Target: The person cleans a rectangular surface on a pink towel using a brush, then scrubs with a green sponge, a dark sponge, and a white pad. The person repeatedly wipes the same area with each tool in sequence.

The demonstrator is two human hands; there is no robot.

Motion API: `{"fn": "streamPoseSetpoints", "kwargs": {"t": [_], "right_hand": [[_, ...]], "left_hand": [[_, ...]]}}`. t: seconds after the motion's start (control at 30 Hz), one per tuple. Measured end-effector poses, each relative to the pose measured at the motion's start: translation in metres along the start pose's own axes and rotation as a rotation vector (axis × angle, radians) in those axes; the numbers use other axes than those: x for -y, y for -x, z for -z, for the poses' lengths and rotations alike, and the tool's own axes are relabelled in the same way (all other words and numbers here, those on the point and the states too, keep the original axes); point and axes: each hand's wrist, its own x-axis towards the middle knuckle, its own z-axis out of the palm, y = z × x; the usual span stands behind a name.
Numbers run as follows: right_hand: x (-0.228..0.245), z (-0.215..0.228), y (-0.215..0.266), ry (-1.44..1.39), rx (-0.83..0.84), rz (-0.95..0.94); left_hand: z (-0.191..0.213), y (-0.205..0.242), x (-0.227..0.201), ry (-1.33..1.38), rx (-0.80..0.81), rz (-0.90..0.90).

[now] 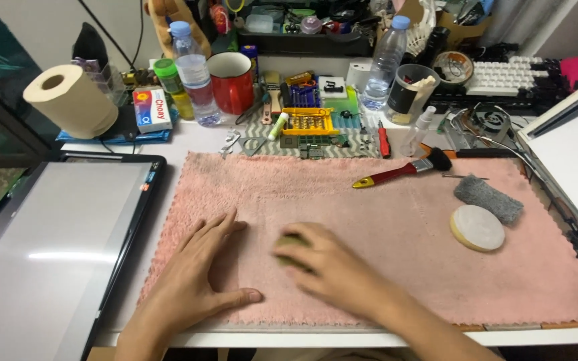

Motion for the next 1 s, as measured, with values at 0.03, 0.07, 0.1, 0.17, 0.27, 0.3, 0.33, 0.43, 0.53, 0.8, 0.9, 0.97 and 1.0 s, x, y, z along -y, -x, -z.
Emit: {"fn": "streamPoseSetpoints", "kwargs": {"t": [0.03, 0.07, 0.1, 0.17, 0.27, 0.3, 0.33, 0.43, 0.53, 0.8, 0.9, 0.97, 1.0], "right_hand": [[-0.012, 0.013, 0.017, 0.001, -0.004, -0.004], [-0.023, 0.026, 0.034, 0.015, 0.006, -0.171], [-0.034, 0.039, 0.051, 0.029, 0.018, -0.337], [-0.071, 0.056, 0.089, 0.092, -0.041, -0.457], [-0.110, 0.072, 0.124, 0.136, -0.167, -0.452], [-0.121, 0.076, 0.133, 0.120, -0.233, -0.326], [-0.116, 0.076, 0.127, 0.116, -0.234, -0.329], [-0.093, 0.073, 0.102, 0.217, -0.189, -0.330], [-0.051, 0.056, 0.053, 0.161, -0.240, -0.112], [0.021, -0.020, -0.060, -0.067, -0.009, 0.132], [-0.006, -0.026, -0.053, 0.026, -0.154, 0.297], [-0.010, 0.007, -0.021, 0.025, -0.083, 0.101], [-0.011, 0.023, -0.006, 0.015, -0.015, -0.082]], "left_hand": [[0.001, -0.001, -0.001, 0.001, 0.003, -0.005], [0.002, -0.003, -0.001, 0.007, 0.033, 0.042], [0.003, -0.002, -0.002, 0.012, 0.064, 0.092], [0.002, -0.003, 0.000, 0.018, 0.053, 0.076], [0.002, -0.006, 0.002, 0.037, 0.044, 0.057], [0.003, -0.007, 0.002, 0.049, 0.043, 0.051], [0.008, -0.010, -0.005, 0.049, 0.048, 0.051], [0.021, -0.020, -0.018, 0.143, 0.112, 0.220], [0.020, -0.028, -0.017, 0.153, 0.130, 0.286], [0.001, -0.029, 0.013, 0.022, 0.037, 0.048], [-0.008, -0.027, 0.030, -0.025, -0.027, -0.004], [-0.008, -0.030, 0.028, -0.015, -0.027, 0.016], [-0.007, -0.030, 0.028, -0.020, -0.029, 0.041]]}}
